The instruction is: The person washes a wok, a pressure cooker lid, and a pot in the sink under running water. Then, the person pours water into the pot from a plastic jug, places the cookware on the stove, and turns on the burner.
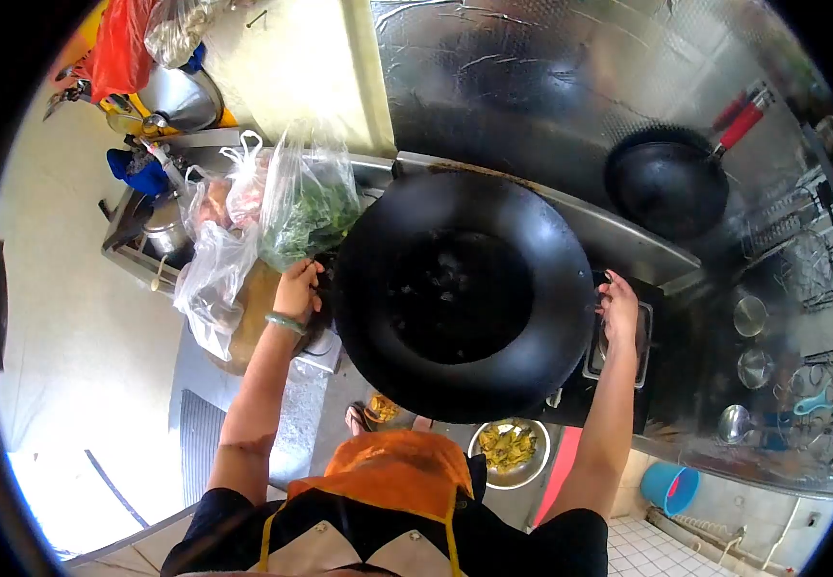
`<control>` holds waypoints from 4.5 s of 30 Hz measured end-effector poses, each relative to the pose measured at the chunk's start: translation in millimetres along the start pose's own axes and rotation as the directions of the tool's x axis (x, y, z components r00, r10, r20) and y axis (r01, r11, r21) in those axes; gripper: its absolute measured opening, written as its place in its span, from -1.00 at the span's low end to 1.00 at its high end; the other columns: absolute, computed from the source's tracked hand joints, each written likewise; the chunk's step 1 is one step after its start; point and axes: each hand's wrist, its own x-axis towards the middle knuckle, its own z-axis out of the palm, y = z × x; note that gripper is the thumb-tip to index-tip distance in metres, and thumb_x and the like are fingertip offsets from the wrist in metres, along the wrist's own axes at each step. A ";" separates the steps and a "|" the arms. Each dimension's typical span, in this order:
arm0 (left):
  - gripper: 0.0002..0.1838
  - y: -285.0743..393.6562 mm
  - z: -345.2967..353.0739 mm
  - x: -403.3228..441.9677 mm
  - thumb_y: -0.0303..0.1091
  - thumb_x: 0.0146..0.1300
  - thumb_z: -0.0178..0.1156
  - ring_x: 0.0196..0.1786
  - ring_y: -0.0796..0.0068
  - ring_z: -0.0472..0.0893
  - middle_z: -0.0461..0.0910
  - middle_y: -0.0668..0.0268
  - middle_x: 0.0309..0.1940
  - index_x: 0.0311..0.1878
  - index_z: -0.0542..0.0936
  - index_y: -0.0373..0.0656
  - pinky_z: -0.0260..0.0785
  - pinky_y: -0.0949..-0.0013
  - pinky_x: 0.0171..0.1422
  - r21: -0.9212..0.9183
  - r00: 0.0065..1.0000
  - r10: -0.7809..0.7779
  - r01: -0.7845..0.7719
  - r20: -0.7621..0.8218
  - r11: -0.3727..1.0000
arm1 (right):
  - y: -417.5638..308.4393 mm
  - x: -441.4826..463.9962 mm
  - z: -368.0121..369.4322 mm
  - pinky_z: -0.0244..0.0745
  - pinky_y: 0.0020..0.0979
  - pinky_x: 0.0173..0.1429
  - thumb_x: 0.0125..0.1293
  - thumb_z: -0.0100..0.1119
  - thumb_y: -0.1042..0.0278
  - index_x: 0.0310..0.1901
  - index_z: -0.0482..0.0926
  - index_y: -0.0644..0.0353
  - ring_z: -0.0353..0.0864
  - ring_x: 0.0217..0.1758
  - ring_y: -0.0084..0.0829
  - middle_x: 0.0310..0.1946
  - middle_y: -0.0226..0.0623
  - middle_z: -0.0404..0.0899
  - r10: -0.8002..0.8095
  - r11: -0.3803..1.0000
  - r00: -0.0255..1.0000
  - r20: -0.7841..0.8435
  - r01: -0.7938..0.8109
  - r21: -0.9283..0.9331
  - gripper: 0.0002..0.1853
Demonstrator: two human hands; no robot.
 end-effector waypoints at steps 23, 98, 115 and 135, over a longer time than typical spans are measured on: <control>-0.78 -51.2 -118.2 -134.2 -0.46 0.17 0.13 -0.47 0.51 0.40 0.53 0.24 -0.28 -0.09 0.56 -0.21 0.24 0.47 -0.41 0.497 0.860 0.509 -0.457 0.034 0.738 | 190.7 -120.4 27.8 0.55 -0.24 -0.26 0.25 0.00 0.15 0.10 0.40 0.20 0.61 -0.27 -0.22 -0.26 -0.14 0.60 -0.599 -0.315 0.489 0.635 0.585 -0.747 -0.56; -0.77 -522.3 -256.4 -521.3 -0.35 0.13 0.13 -0.09 0.12 0.54 0.54 0.09 -0.17 -0.16 0.57 -0.24 0.39 0.22 0.02 0.249 0.683 -0.565 0.712 -0.462 0.656 | 182.3 -92.6 4.3 0.43 -0.22 -0.48 0.28 0.00 0.42 -0.26 0.29 0.29 0.59 -0.51 -0.17 -0.52 0.00 0.54 0.126 -0.506 0.822 0.556 0.535 -0.676 -0.85; -0.77 -539.5 -262.2 -525.9 -0.34 0.14 0.13 -0.19 0.12 0.54 0.53 0.08 -0.25 -0.17 0.57 -0.23 0.39 0.21 -0.06 0.224 0.678 -0.509 0.691 -0.530 0.687 | 185.5 -111.7 48.5 0.46 -0.17 -0.29 0.21 -0.24 -0.44 -0.49 0.41 0.10 0.22 -0.74 -0.50 -0.79 -0.47 0.25 0.249 0.499 0.845 -0.474 -0.531 -0.685 -0.35; -0.80 -563.9 -232.9 -518.4 -0.34 0.14 0.11 -0.18 0.09 0.54 0.54 0.07 -0.27 -0.21 0.56 -0.24 0.39 0.20 -0.06 0.250 0.718 -0.503 0.663 -0.482 0.706 | 197.0 -123.9 45.2 0.55 -0.16 -0.60 0.39 -0.26 -0.06 -0.14 0.47 0.32 0.56 -0.54 -0.04 -0.40 0.03 0.55 -0.028 -0.415 0.998 0.062 0.045 -0.909 -0.48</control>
